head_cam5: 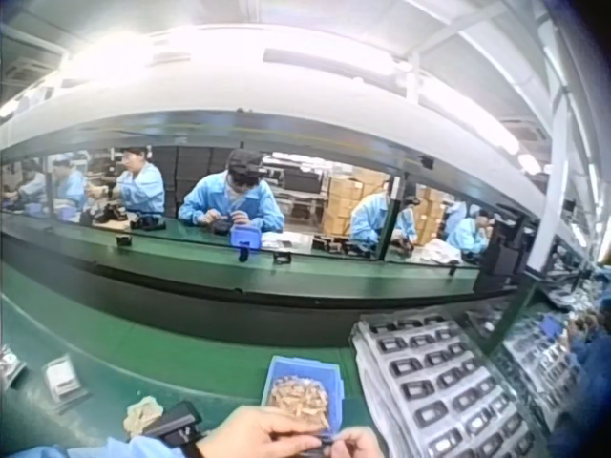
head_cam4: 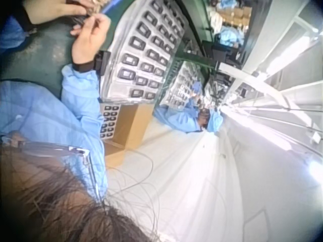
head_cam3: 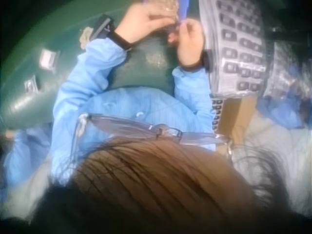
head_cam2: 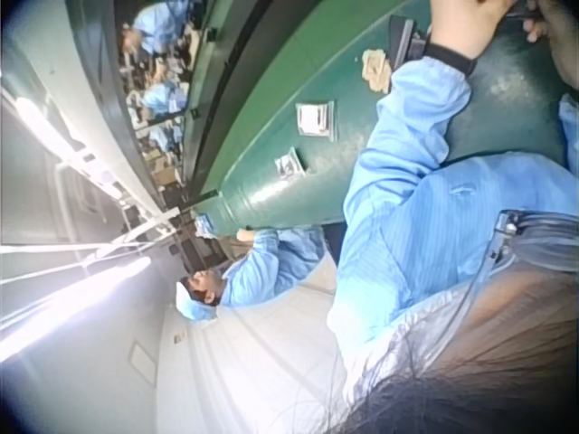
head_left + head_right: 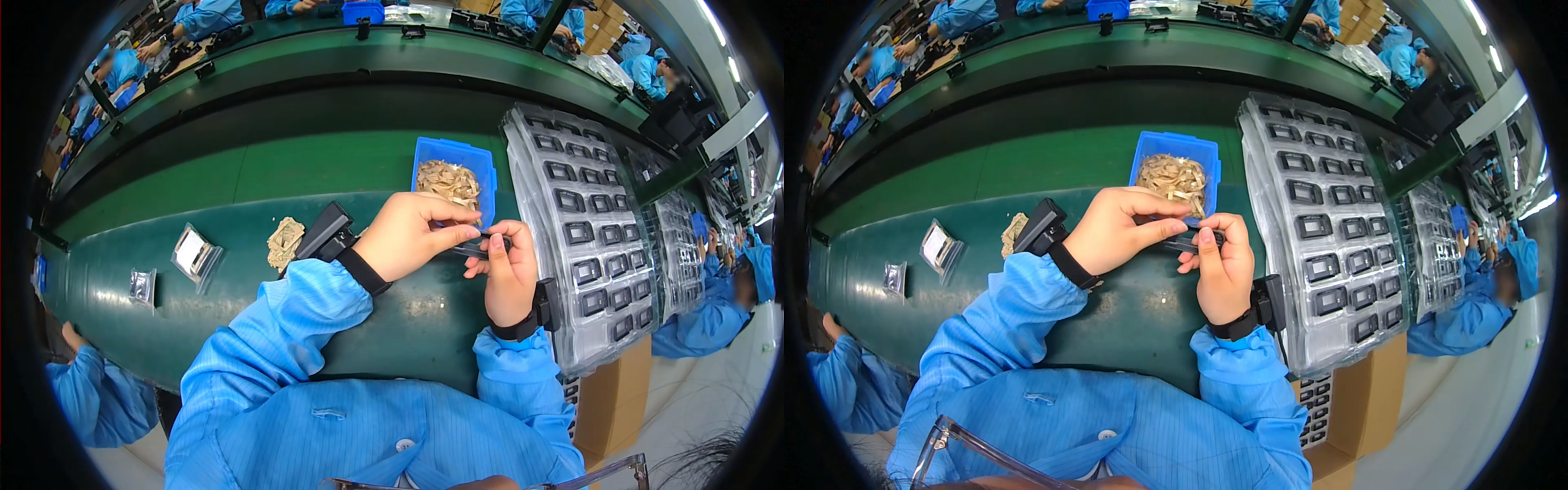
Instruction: Assembling small plastic housings by inserting wooden components and packaging the finished trays into a shipping box.
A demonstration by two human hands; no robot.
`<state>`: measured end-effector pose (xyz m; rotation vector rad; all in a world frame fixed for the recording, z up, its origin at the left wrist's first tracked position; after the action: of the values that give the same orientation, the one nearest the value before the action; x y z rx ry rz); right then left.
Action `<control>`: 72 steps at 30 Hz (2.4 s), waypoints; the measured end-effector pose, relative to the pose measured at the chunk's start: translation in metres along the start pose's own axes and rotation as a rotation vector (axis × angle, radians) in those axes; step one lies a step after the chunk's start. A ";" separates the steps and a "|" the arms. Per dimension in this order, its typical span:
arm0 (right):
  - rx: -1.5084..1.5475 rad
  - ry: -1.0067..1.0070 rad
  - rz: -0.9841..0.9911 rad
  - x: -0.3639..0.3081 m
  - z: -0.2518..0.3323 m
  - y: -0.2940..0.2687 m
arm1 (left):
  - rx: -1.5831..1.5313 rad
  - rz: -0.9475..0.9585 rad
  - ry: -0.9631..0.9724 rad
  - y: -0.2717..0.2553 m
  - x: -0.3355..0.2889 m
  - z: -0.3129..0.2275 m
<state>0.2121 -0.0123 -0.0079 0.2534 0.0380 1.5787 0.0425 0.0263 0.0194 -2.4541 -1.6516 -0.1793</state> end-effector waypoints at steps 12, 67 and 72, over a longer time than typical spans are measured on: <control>-0.147 -0.300 0.029 -0.001 0.002 0.001 | 0.608 -0.015 0.712 -0.003 -0.006 -0.015; -1.539 -0.527 -0.559 -0.124 0.103 -0.190 | 0.549 0.434 0.532 0.083 -0.057 -0.067; -1.321 0.147 -0.920 -0.177 0.091 -0.266 | 0.555 0.249 0.513 0.051 -0.047 -0.085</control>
<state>0.4907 -0.1924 0.0081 -0.8186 -0.6643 0.4648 0.0720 -0.0532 0.0895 -1.9492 -1.0033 -0.2491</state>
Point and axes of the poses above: each hand's wrist, its own x-axis towards the middle knuckle, its own y-axis out of the palm, z = x × y, the point moved 3 cm from there along x, towards the middle knuckle, and after that the axes turned 3 degrees about -x, right-handed, at the moved point
